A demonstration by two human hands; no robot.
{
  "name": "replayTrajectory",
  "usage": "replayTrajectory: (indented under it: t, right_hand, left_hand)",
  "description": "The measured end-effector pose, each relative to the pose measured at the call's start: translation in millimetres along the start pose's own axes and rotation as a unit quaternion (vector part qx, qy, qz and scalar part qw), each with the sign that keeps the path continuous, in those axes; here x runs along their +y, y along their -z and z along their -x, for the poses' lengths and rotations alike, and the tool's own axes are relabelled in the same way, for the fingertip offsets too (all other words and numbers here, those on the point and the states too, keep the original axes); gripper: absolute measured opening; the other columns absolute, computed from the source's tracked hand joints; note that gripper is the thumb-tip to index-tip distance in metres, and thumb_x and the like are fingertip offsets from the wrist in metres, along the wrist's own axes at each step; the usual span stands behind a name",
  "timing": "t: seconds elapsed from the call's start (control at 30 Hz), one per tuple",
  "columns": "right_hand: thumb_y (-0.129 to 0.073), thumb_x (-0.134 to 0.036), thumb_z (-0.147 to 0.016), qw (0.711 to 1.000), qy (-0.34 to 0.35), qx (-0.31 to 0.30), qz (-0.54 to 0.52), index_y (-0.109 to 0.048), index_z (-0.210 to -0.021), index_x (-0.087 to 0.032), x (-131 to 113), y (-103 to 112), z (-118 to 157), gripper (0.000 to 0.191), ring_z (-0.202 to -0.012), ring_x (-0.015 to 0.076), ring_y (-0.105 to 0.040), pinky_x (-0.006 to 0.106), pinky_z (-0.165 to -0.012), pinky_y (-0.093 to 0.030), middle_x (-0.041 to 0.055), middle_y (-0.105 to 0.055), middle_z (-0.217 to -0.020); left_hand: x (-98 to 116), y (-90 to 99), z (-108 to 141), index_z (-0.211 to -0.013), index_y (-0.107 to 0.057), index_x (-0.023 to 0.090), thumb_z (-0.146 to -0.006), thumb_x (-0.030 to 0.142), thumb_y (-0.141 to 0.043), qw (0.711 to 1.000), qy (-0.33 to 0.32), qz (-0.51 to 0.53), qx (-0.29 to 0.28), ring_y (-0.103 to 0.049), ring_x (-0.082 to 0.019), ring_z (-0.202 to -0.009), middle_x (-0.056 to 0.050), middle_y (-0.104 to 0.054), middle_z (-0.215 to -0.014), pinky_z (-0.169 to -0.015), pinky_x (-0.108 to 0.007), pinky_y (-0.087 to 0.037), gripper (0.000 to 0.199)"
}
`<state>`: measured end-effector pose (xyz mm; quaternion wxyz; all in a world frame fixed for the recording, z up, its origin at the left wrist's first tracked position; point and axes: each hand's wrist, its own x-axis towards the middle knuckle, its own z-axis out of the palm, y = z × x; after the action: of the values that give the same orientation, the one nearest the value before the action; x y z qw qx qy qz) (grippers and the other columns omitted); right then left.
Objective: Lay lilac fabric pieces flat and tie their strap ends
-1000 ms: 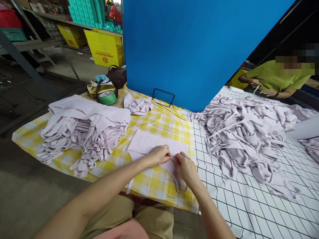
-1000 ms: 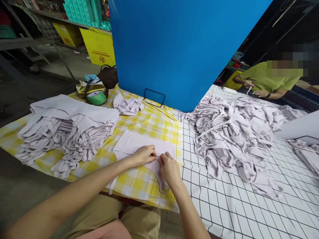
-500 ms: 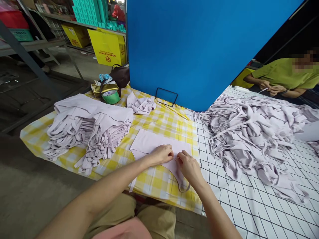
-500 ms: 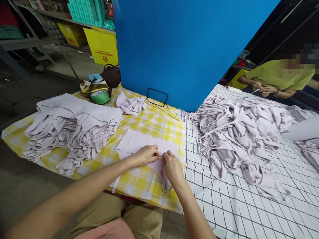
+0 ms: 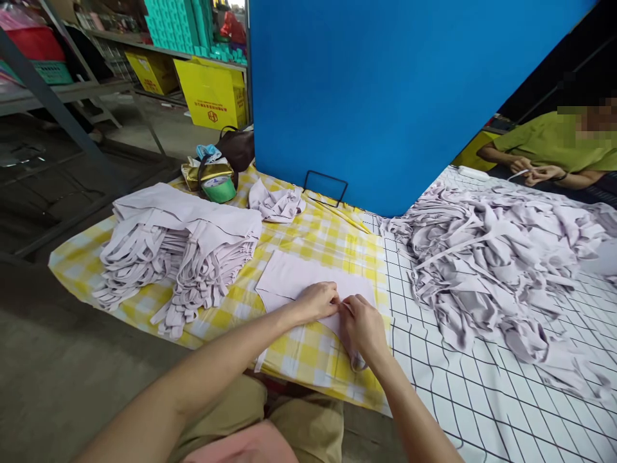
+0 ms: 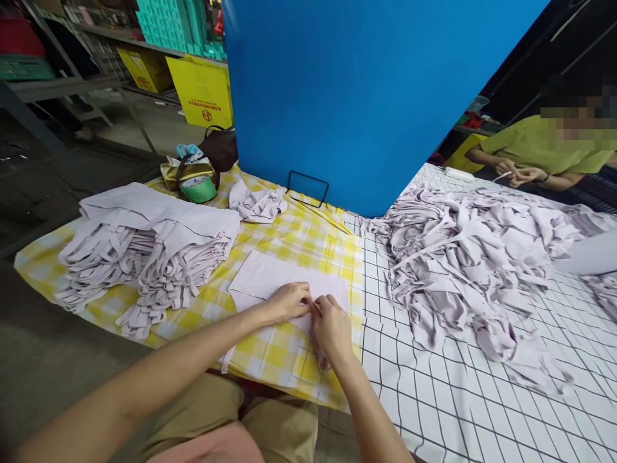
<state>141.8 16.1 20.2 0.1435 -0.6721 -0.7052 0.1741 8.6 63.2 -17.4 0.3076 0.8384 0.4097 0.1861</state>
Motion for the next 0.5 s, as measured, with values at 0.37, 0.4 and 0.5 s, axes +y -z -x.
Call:
replayTrajectory:
  t: [0.37,0.4,0.5]
  right_hand:
    - [-0.053,-0.055,-0.076,0.928,-0.162,0.020,-0.336,-0.054,-0.060,-0.019,8.1,2.0,116.0,0.039,-0.064,0.0173,-0.050,0.025,-0.057,-0.040,0.0017,-0.053,-0.065]
    - [-0.052,-0.054,-0.077,0.932,-0.162,0.047,-0.320,-0.056,-0.062,-0.020,6.8,-2.3,125.2,0.038,-0.072,0.0194,-0.052,0.027,-0.062,-0.041,0.0034,-0.054,-0.072]
    - [-0.050,-0.053,-0.079,0.947,-0.166,0.108,-0.252,-0.061,-0.067,-0.022,4.9,-16.7,144.4,0.035,-0.092,0.0249,-0.049,0.032,-0.079,-0.039,0.0072,-0.056,-0.089]
  left_hand:
    - [2.7,19.9,26.2,-0.093,-0.068,0.019,-0.076,0.014,-0.055,0.995,-0.085,-0.030,-0.037,-0.049,-0.017,-0.089,-0.004,-0.054,-0.095,-0.085,-0.027,-0.040,0.022]
    - [3.2,21.4,27.9,-0.091,-0.068,0.019,-0.075,0.012,-0.054,0.995,-0.089,-0.035,-0.039,-0.049,-0.017,-0.089,-0.004,-0.053,-0.095,-0.084,-0.027,-0.040,0.023]
    - [3.5,21.8,29.3,-0.087,-0.068,0.019,-0.075,0.011,-0.052,0.993,-0.096,-0.048,-0.040,-0.048,-0.018,-0.089,-0.005,-0.052,-0.094,-0.084,-0.027,-0.040,0.022]
